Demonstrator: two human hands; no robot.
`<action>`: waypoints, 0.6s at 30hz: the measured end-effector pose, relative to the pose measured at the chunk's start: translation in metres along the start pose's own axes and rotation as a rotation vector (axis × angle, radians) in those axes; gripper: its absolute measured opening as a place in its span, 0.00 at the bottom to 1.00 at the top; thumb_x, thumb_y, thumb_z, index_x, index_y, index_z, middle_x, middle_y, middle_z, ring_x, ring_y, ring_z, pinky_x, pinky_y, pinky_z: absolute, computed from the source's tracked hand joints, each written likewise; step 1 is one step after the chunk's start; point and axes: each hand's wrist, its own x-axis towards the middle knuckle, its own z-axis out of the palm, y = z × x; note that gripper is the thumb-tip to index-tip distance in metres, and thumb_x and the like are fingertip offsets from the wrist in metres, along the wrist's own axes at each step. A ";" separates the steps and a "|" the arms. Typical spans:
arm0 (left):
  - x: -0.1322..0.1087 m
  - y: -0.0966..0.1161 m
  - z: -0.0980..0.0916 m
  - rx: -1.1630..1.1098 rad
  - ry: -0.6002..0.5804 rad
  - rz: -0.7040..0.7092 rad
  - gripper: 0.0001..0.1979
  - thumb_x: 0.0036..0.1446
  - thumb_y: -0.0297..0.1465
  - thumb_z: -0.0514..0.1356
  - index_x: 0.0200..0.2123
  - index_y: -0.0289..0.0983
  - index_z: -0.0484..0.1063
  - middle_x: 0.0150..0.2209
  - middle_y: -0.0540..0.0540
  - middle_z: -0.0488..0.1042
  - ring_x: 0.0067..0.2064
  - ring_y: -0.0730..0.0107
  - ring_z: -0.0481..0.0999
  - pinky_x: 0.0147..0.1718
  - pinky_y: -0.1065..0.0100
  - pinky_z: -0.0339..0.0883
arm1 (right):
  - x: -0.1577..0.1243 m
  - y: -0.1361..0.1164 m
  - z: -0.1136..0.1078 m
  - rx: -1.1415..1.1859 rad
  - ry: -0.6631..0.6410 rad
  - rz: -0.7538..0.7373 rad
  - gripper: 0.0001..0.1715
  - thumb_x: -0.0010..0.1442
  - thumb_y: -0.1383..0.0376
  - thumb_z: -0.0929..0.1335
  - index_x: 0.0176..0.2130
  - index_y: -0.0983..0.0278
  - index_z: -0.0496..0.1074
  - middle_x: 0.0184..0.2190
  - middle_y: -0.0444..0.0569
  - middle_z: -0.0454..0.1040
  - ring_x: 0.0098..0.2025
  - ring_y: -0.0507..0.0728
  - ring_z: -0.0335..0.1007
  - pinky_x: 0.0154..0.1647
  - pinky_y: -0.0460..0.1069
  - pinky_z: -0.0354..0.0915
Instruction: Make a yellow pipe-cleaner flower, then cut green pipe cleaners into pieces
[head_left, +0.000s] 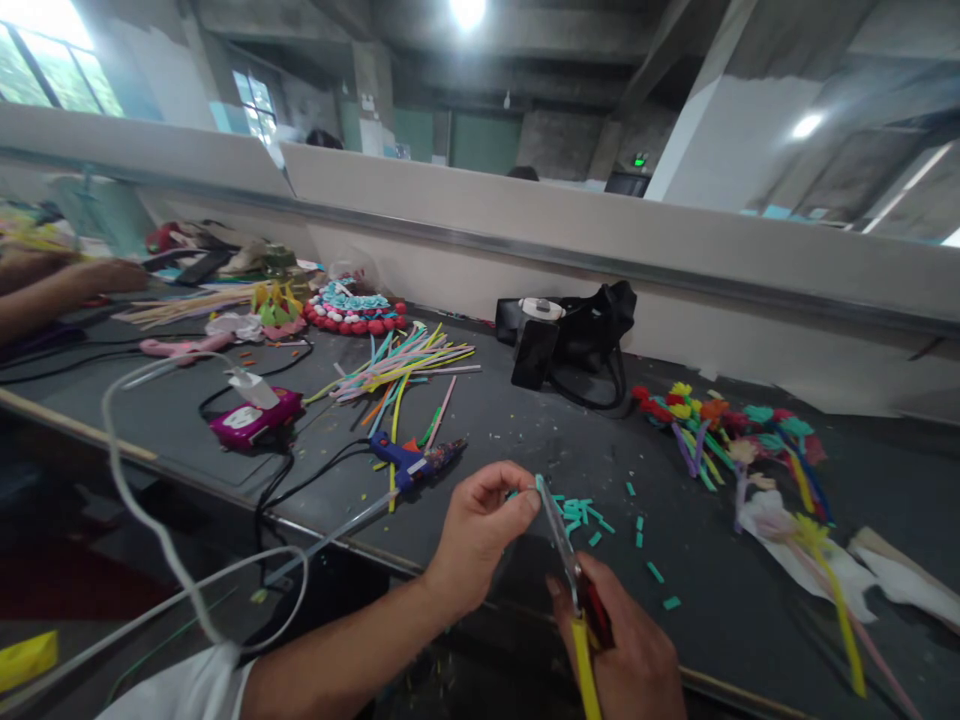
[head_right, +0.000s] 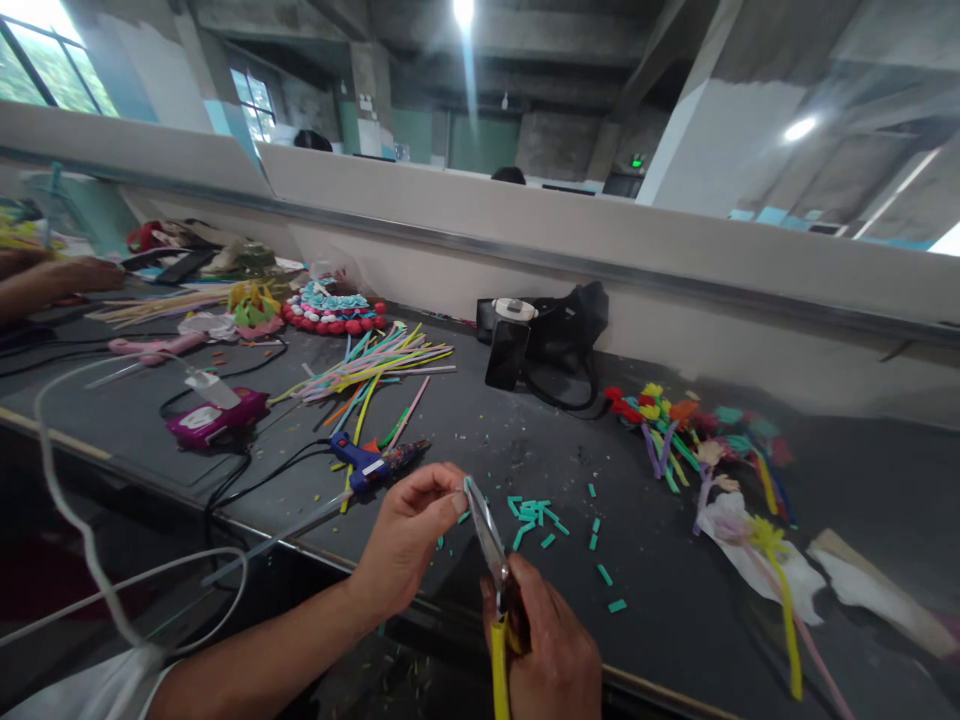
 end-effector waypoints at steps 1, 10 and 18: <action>0.000 0.000 0.000 -0.003 0.003 -0.003 0.08 0.49 0.33 0.66 0.27 0.35 0.73 0.29 0.49 0.68 0.32 0.73 0.64 0.33 0.72 0.57 | 0.000 0.000 0.000 -0.002 -0.004 -0.004 0.17 0.63 0.54 0.64 0.44 0.62 0.72 0.32 0.45 0.80 0.30 0.53 0.78 0.29 0.43 0.71; 0.000 0.001 -0.001 -0.005 -0.003 -0.015 0.08 0.49 0.33 0.66 0.27 0.34 0.72 0.28 0.50 0.67 0.32 0.74 0.62 0.33 0.73 0.56 | -0.004 0.005 -0.001 -0.051 0.001 -0.050 0.17 0.64 0.56 0.64 0.45 0.64 0.72 0.32 0.45 0.80 0.30 0.54 0.79 0.29 0.43 0.71; 0.001 0.005 -0.003 0.160 -0.045 0.043 0.06 0.50 0.30 0.62 0.26 0.35 0.70 0.28 0.49 0.67 0.32 0.71 0.64 0.33 0.70 0.57 | -0.005 -0.001 0.005 0.043 0.123 -0.021 0.15 0.62 0.56 0.65 0.42 0.64 0.71 0.27 0.44 0.78 0.25 0.52 0.76 0.28 0.42 0.69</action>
